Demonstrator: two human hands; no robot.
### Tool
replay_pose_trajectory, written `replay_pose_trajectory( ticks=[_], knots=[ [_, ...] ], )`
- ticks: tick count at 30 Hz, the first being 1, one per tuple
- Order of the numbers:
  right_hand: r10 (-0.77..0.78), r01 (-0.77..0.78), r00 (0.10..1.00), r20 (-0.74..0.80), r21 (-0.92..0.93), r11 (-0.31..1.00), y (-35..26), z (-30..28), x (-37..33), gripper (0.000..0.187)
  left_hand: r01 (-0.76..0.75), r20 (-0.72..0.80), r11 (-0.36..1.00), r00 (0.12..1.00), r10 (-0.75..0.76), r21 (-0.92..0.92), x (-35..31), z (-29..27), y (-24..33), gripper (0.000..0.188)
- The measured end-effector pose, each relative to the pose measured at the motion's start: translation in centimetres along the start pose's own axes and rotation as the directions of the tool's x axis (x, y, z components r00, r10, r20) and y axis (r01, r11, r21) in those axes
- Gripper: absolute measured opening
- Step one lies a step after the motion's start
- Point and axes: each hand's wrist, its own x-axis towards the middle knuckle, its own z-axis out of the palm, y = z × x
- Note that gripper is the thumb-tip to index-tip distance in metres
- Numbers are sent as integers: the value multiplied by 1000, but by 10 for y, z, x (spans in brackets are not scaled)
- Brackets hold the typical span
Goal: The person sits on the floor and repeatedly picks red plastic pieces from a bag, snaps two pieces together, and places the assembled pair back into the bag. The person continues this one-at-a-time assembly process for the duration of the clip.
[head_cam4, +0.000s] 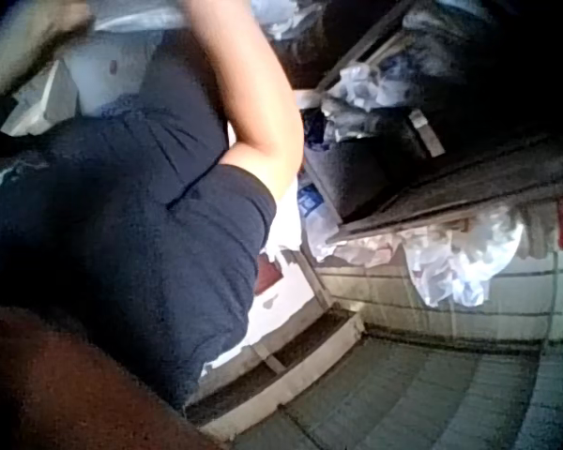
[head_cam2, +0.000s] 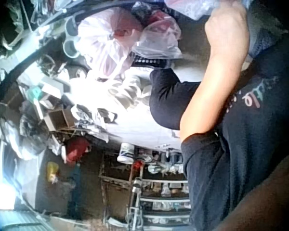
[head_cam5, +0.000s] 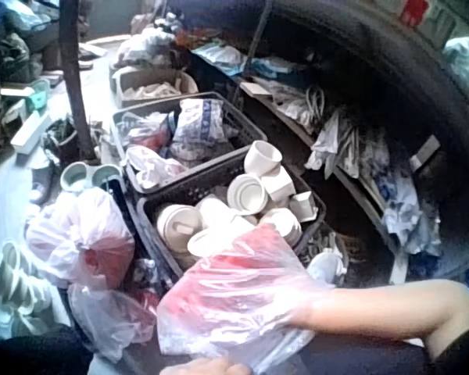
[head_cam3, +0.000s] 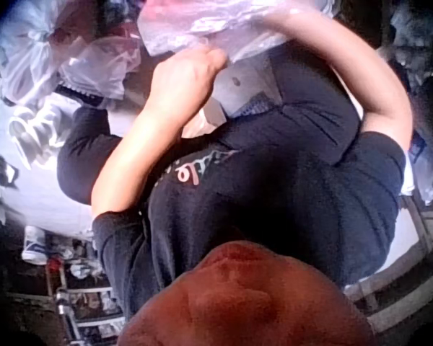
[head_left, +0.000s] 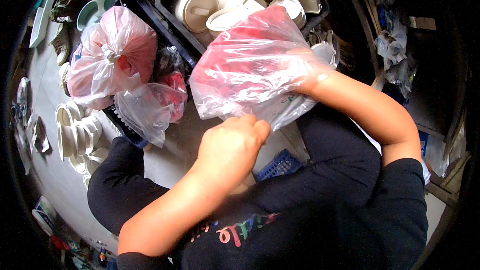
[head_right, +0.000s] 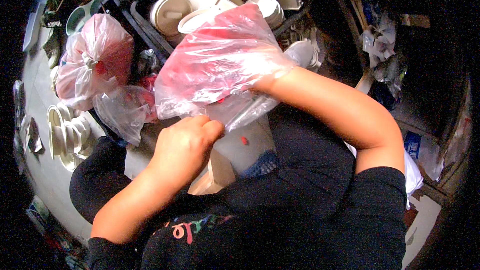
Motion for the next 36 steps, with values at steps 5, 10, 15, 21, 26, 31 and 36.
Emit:
replay_pose_trajectory(
  ticks=[5,10,15,21,26,31,36],
  knots=[
    [-250,254,965,83,-46,966,8,-19,4,42,-57,-62,998,996,59,40,3,-5,4,2],
    [42,29,871,489,-135,990,34,0,12,58,-45,-116,998,992,51,53,3,-11,-1,2],
    [241,-103,614,751,-227,968,29,19,9,52,11,-27,1000,1000,-12,-18,0,-8,-2,7],
    [-305,307,952,35,-169,937,24,18,6,53,19,-6,1000,1000,-19,-11,1,-7,-3,8],
    [-285,295,956,74,-241,925,7,-38,34,57,5,-150,1000,989,-7,-14,7,-25,-8,9],
    [-301,310,924,235,2,951,-20,-103,71,42,17,-438,995,899,28,100,12,-62,-10,5],
    [-48,61,959,279,-38,997,-21,-91,81,51,110,-330,989,941,-73,95,17,-60,-25,11]
  ],
)
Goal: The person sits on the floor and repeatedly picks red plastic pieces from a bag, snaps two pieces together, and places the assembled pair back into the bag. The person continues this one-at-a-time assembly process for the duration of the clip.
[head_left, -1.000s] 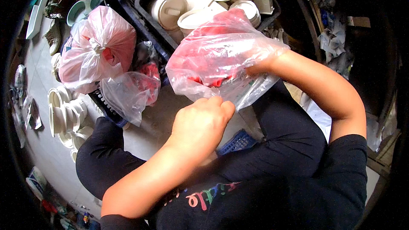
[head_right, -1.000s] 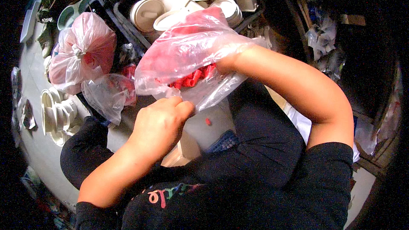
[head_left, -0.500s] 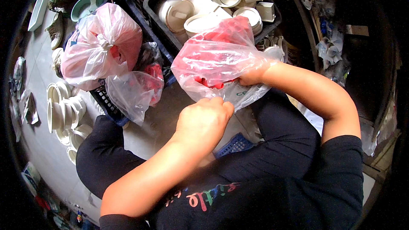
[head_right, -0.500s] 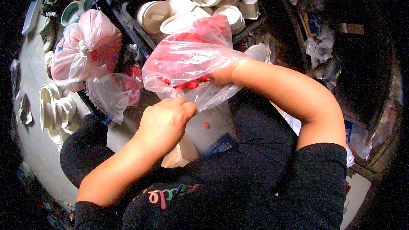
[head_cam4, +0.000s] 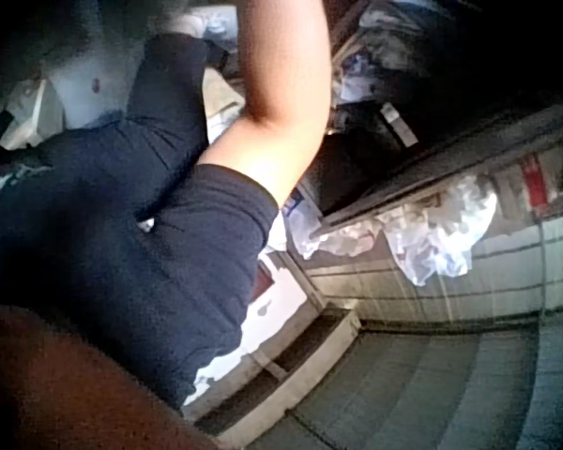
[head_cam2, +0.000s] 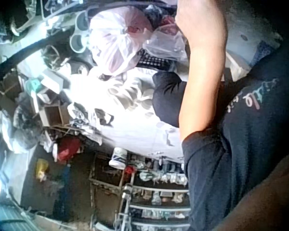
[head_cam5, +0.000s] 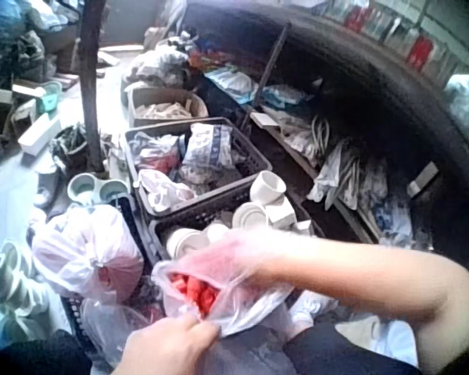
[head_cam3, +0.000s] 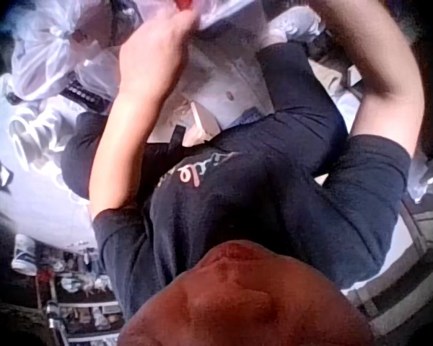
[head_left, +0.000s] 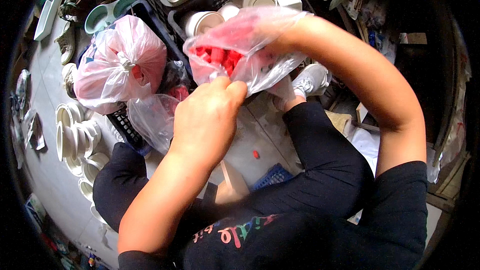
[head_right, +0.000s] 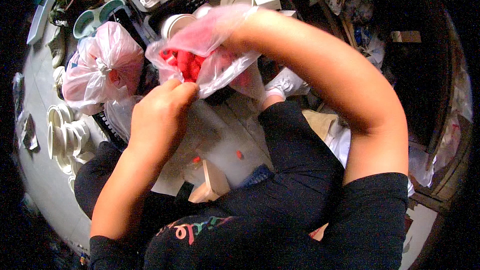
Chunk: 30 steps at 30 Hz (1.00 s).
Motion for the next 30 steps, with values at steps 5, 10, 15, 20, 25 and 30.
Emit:
replay_pose_trajectory(
  ticks=[5,10,15,20,25,30],
  knots=[
    [81,-62,995,61,-267,962,10,31,4,63,-15,172,1000,985,15,-1,-6,13,-5,12],
    [-12,20,1000,22,-392,920,18,52,-5,68,-66,271,998,961,60,11,-6,16,-2,11],
    [186,-63,887,422,-287,956,16,67,2,43,-78,286,995,956,58,58,-8,18,-4,9],
    [187,-10,796,575,-297,955,19,99,-1,22,-84,344,993,938,50,85,-12,25,-7,9],
    [175,-80,885,431,-229,970,48,123,6,39,-83,334,993,941,50,88,-16,27,-9,10],
    [189,-120,927,323,-222,968,40,132,-1,38,-71,347,995,937,44,64,-15,32,-14,10]
  ],
)
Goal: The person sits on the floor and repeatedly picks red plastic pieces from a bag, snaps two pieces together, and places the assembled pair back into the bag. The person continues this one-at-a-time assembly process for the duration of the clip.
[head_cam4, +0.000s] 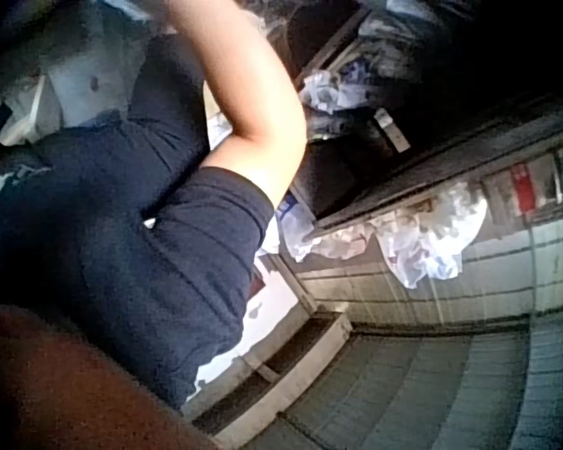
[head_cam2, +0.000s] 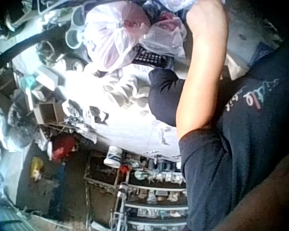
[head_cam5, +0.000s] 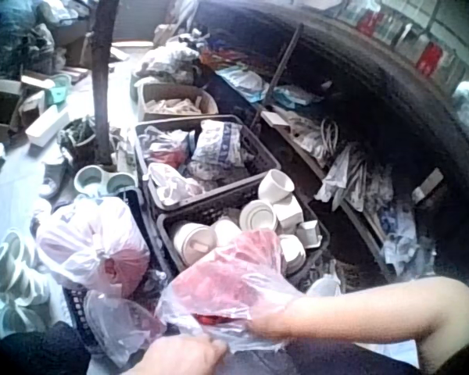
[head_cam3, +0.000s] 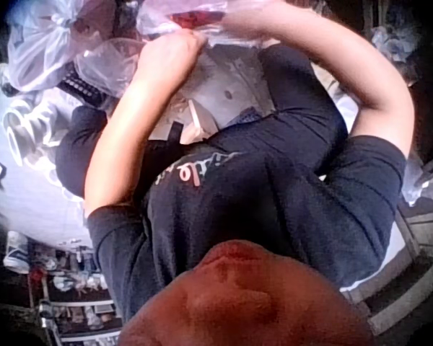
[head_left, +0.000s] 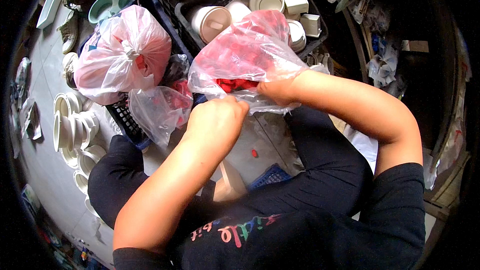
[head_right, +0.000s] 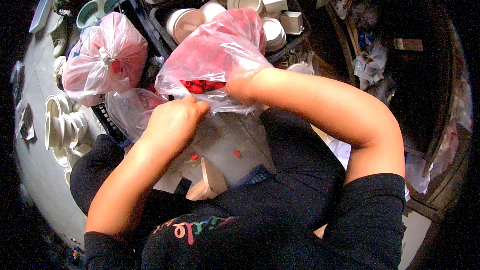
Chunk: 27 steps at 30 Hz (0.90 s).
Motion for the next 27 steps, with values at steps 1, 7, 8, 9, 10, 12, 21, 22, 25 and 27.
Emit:
replay_pose_trajectory(
  ticks=[1,7,8,9,10,12,21,22,25,27],
  knots=[
    [15,-15,999,33,-2,1000,-6,1,-3,38,-4,12,1000,1000,4,-5,1,4,-3,10],
    [62,-67,993,103,47,997,-19,4,-10,37,37,32,999,999,-36,-24,1,19,-4,11],
    [77,-82,994,75,74,994,-18,5,-9,37,44,33,999,999,-43,-31,0,20,-6,11],
    [98,-102,994,43,103,989,-19,6,-8,37,68,54,997,996,-66,-34,0,21,-7,11],
    [129,-128,992,4,154,980,-21,6,-6,37,91,75,995,993,-88,-37,-1,21,-8,12],
    [173,-151,982,-70,252,956,-28,3,-6,37,147,108,986,984,-138,-74,-4,16,-8,14],
    [-117,314,919,-376,518,796,-80,-46,-52,27,148,102,69,888,-449,-987,-31,-48,-16,27],
    [-140,365,903,-405,557,746,-82,-50,-58,26,86,95,-41,894,-438,-995,-36,-51,-16,34],
    [-128,497,853,-507,712,496,-88,-53,-76,20,36,55,-49,889,-455,-998,-55,-64,-7,31],
    [-54,530,843,-534,811,247,-96,-55,-102,16,11,40,-69,900,-434,-998,-64,-63,-8,29]
  ],
)
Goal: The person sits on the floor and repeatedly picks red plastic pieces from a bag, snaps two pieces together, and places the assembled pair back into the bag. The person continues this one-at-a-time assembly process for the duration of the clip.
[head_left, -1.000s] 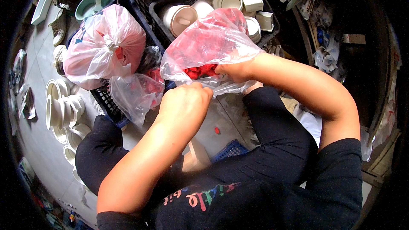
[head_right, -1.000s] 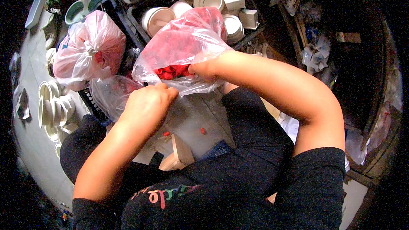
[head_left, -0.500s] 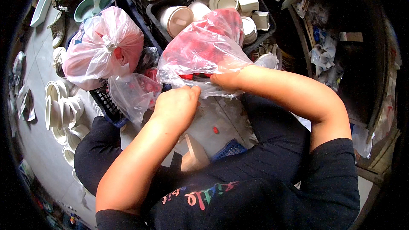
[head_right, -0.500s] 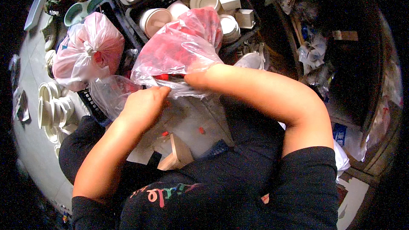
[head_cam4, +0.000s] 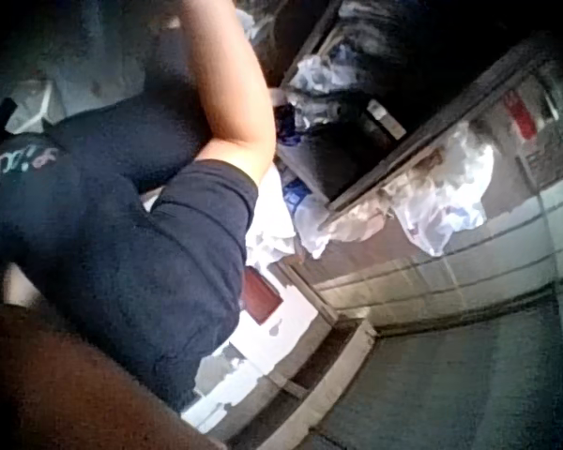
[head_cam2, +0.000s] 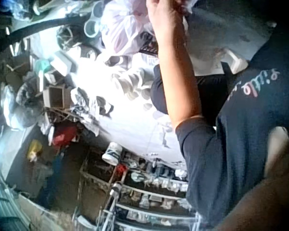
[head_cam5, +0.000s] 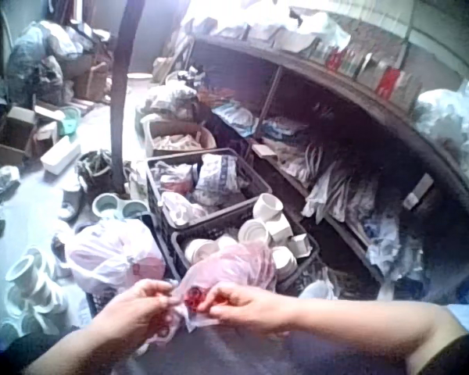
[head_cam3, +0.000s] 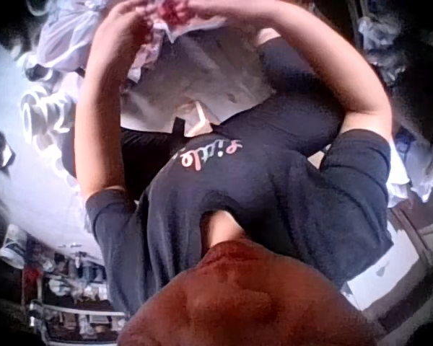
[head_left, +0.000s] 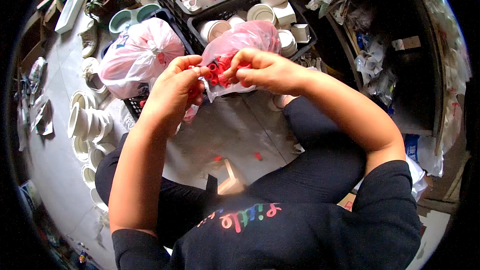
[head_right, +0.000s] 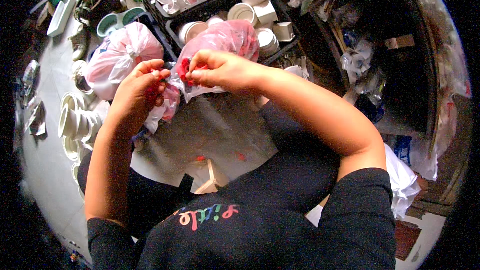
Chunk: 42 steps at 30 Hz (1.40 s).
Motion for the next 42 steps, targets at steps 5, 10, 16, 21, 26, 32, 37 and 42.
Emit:
replay_pose_trajectory(
  ticks=[5,10,16,21,26,32,37,42],
  knots=[
    [-232,259,960,-160,176,950,-40,26,-69,19,-59,22,998,998,58,27,-29,-11,-4,25],
    [-303,444,880,-367,405,799,-48,62,-135,28,-200,-19,980,980,200,-14,-73,-14,-11,25],
    [-202,545,807,-555,570,614,1,111,-149,32,-181,-52,975,983,176,-132,-116,1,-52,34],
    [-180,422,883,-434,562,711,24,149,-135,26,48,84,926,996,-17,-374,-142,26,-83,26],
    [-317,495,824,-470,324,806,32,166,-138,24,90,104,903,993,-51,-421,-155,44,-94,25],
    [-354,519,740,-572,150,842,35,167,-144,20,-52,-44,951,998,40,-303,-157,68,-103,17],
    [-392,587,640,-660,91,805,42,165,-142,18,-167,-116,979,981,154,-114,-161,89,-106,27],
    [-500,554,648,-575,-95,827,33,157,-154,21,-286,-85,946,950,301,152,-164,88,-101,26]
  ],
)
